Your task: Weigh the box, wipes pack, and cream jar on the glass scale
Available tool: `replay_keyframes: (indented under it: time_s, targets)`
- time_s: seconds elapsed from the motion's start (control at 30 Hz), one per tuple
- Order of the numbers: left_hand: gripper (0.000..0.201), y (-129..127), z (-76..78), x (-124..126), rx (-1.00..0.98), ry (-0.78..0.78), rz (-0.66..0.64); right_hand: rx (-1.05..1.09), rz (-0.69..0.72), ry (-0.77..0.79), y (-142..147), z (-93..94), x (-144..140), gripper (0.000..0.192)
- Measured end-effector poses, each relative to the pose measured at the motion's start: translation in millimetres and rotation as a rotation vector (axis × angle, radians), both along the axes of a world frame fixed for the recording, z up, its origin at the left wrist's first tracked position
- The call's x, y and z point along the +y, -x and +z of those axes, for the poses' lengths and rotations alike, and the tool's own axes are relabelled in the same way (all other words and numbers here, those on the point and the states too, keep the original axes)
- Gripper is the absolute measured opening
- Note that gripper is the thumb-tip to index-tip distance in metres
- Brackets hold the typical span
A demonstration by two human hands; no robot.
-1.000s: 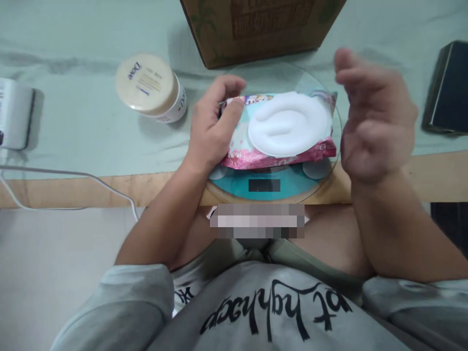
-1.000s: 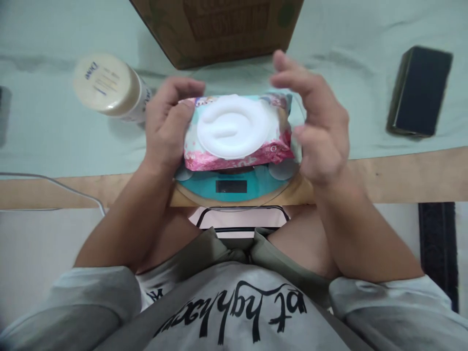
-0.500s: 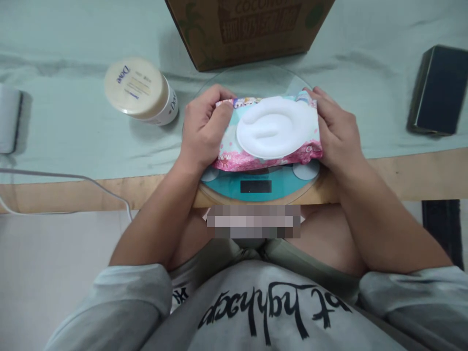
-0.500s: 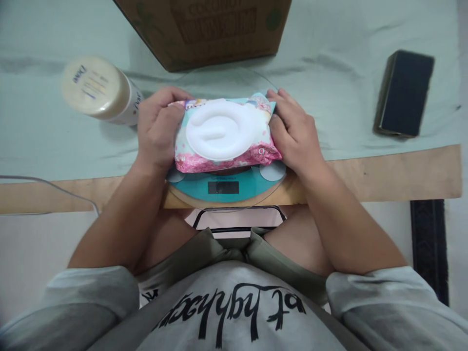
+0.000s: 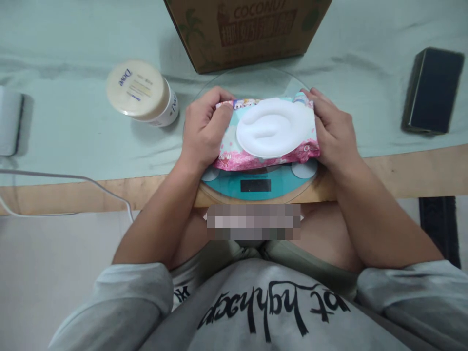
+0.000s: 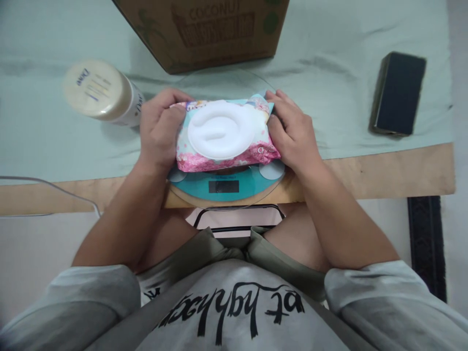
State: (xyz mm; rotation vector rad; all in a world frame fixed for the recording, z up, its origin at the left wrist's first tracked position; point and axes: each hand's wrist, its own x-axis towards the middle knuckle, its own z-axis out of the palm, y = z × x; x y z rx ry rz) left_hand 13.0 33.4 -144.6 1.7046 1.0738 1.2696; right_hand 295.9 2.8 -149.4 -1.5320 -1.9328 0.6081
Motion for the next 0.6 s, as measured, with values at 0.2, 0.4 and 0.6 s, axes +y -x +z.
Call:
replay_keyframes:
  time_s: [0.2, 0.4, 0.6]
  targets:
    - [0.061, 1.3, -4.8, 1.9, 0.002, -0.017, -0.006, 0.185, -0.183, -0.104, 0.2, 4.9, 2.1, 0.043]
    - [0.061, 1.0, -6.3, 4.7, -0.053, -0.001, -0.013, -0.011, 0.221, -0.521, 22.0, 46.7, -18.3, 0.068]
    - [0.053, -1.0, 2.4, -2.8, -0.182, -0.122, -0.070, -0.304, 0.181, -0.241, 59.9, 74.0, -38.6, 0.065]
